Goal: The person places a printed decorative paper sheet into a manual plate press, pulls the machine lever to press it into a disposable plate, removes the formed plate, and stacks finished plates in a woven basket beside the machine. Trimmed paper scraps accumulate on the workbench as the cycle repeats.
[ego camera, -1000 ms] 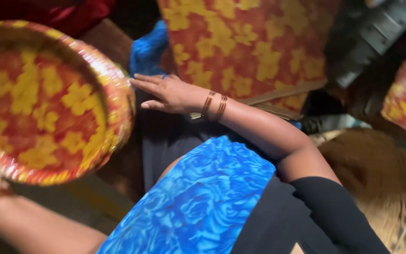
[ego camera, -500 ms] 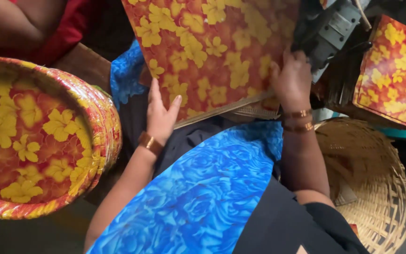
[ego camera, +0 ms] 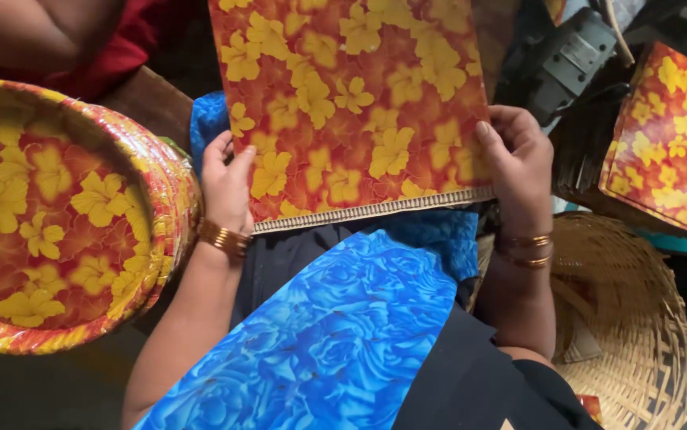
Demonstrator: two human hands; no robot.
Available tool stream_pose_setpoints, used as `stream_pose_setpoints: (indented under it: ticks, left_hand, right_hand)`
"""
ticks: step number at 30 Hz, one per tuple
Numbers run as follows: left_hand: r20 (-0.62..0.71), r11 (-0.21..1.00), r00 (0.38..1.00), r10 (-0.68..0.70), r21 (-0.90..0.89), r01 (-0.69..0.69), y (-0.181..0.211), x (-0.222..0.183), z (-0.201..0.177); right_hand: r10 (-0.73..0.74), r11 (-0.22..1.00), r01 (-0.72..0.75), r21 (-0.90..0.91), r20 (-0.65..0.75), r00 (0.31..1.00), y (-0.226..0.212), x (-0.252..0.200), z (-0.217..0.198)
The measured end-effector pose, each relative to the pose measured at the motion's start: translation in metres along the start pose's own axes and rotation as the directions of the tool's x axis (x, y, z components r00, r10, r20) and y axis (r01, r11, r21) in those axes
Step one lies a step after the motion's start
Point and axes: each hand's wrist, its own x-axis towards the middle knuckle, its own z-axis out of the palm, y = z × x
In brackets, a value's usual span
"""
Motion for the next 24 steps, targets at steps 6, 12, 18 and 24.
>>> stream_pose_setpoints:
  ticks: [6, 12, 18, 24]
  left_hand:
    - [0.198, 0.928, 0.975, -0.105, -0.332, 0.167, 0.042, -0.019, 0.004]
    - [0.214, 0.968, 0.973, 0.090, -0.247, -0.036, 0.048, -0.034, 0.006]
    - [0.327, 0.931, 0.945, 0.011, -0.347, 0.110, -0.026, -0.023, -0.013]
    - [0.522, 0.903, 0.852, -0.039, 0.383, -0.193, -0.028, -0.001, 0.033]
  right_hand:
    - [0.232, 0.950, -0.277, 0.143, 0.270, 0.934, -0.026, -0.014, -0.019]
    - [0.127, 0.886, -0.240, 0.398, 0.288, 0.949, -0.038, -0.028, -0.021]
    - [0.047, 0.775, -0.182, 0.605, 0.233, 0.971, -0.036, -0.024, -0.029]
    - [-0.657, 0.558, 0.654, -0.510, 0.210, 0.724, -0.036, 0.031, -0.025]
